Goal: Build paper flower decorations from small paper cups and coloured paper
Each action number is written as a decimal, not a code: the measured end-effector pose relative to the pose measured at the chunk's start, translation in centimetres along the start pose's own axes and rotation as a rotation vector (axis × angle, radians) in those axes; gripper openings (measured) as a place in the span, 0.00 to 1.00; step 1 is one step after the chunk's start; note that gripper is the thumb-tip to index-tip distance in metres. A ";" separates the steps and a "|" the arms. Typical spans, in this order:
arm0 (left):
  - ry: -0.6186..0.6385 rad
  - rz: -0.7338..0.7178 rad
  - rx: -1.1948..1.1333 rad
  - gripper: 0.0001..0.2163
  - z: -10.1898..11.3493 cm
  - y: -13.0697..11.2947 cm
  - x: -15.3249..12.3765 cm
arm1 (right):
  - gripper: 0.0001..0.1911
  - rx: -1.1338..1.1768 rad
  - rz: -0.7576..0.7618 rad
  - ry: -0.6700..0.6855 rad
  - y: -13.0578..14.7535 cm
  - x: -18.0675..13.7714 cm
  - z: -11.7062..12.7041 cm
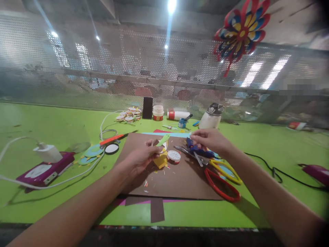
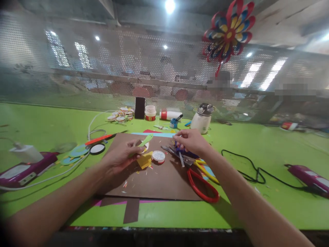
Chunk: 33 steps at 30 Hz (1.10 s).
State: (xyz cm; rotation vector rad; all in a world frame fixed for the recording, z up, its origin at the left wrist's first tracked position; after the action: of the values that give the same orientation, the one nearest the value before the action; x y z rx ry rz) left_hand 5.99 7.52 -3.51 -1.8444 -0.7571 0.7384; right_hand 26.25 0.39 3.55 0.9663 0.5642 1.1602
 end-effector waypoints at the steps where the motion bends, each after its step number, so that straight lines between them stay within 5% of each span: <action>1: 0.016 -0.008 -0.002 0.12 0.0 -0.2 0.1 | 0.11 -0.082 0.019 0.001 0.1 -0.2 0.8; 6: 0.061 -0.030 0.010 0.13 -0.4 -0.8 0.0 | 0.15 -0.799 0.133 0.112 -1.2 -1.8 3.1; 10: 0.073 0.001 0.010 0.15 -0.6 -0.4 -0.1 | 0.20 -0.955 0.146 0.165 -3.8 -2.2 2.6; 22: 0.045 -0.004 -0.009 0.13 -0.5 -0.7 -0.1 | 0.22 -0.883 0.170 0.199 -6.3 2.4 -0.6; 28: 0.013 0.003 0.041 0.14 0.4 0.0 0.6 | 0.16 -0.685 0.113 0.054 -6.7 2.9 2.0; 33: 0.001 0.086 0.063 0.19 0.3 1.3 0.4 | 0.23 -0.441 0.046 -0.078 -6.2 2.2 5.0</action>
State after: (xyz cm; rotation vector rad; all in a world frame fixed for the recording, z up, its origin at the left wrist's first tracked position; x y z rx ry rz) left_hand 6.29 7.55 -4.91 -1.8291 -0.6504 0.8070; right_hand 34.02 0.21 0.93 0.6424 0.2082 1.2165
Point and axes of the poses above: each hand's wrist, its own x-axis towards the middle knuckle, its own z-axis out of the back of the hand, y = z × x, the point moved 9 cm from there along x, towards the middle knuckle, and after that the axes turned 3 degrees about x, right-handed, at the moved point
